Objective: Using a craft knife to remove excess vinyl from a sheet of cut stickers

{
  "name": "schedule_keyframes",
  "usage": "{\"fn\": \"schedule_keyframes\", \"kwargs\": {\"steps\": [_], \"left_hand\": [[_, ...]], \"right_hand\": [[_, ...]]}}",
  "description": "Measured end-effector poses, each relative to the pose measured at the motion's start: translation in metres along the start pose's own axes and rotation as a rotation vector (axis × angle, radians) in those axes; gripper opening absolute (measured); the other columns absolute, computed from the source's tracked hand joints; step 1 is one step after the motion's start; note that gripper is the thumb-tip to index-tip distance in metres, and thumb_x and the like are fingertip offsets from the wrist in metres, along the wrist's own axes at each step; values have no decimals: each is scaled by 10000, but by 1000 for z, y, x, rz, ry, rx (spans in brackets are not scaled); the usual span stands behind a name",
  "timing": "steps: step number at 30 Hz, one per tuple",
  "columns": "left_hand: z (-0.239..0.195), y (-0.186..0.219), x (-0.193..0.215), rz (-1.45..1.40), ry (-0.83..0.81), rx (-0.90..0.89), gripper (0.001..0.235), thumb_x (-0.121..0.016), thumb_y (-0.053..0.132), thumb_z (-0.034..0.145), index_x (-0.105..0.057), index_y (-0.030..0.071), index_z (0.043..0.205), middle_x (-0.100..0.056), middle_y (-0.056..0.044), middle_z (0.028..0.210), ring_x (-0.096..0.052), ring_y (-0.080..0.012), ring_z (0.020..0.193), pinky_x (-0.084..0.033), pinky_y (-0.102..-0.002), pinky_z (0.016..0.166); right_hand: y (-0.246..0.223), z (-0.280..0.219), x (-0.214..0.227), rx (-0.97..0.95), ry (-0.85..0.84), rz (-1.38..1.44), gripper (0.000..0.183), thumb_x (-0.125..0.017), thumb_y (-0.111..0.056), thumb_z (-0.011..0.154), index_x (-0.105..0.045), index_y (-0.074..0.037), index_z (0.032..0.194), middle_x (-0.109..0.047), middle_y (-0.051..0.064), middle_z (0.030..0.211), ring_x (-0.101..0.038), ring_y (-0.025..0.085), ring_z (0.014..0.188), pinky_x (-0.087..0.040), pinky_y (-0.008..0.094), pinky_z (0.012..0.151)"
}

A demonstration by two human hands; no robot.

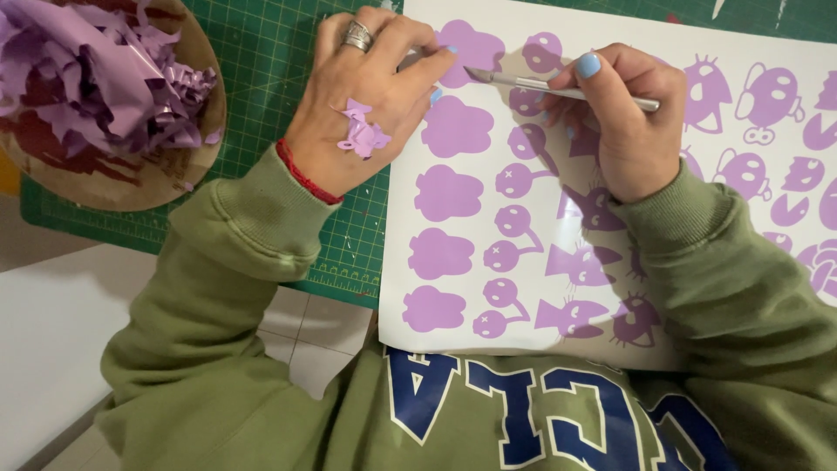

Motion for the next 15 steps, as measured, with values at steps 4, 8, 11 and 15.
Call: {"fn": "schedule_keyframes", "kwargs": {"steps": [4, 8, 11, 15], "left_hand": [[1, 3, -2, 64, -59, 16, 283, -810, 84, 969, -812, 184, 1234, -643, -17, 1246, -571, -277, 1111, -441, -448, 928], [2, 3, -2, 59, -73, 38, 305, -781, 79, 951, -815, 202, 1228, -645, 1, 1244, -568, -276, 1110, -432, -451, 920], [3, 1, -2, -12, -82, 57, 285, -776, 64, 967, -807, 213, 1208, -637, -12, 1239, -549, -284, 1129, -407, -461, 923], [9, 0, -6, -34, -16, 62, 68, -845, 155, 1073, -821, 215, 1095, -652, -8, 1175, -540, -277, 1111, -392, -435, 836]], "right_hand": [[2, 2, -2, 87, -61, 54, 334, -551, -203, 1243, -721, 51, 1108, -744, 218, 961, -783, 300, 874, -695, 381, 827], [-3, 2, -4, 138, -86, 56, 364, -540, -229, 1249, -706, 57, 1097, -742, 237, 964, -786, 330, 904, -712, 437, 906], [-1, 2, -3, 129, -76, 52, 367, -544, -230, 1241, -717, 61, 1099, -742, 238, 954, -780, 320, 904, -686, 408, 894], [-3, 3, -3, 175, -91, 54, 349, -532, -195, 1244, -718, 75, 1122, -746, 244, 969, -789, 335, 910, -702, 425, 891]]}}
Point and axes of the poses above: each hand's wrist, its own z-axis towards the middle knuckle, its own x-axis out of the back of the hand, y = z × x, the point moved 3 cm from there along z, towards the middle knuckle
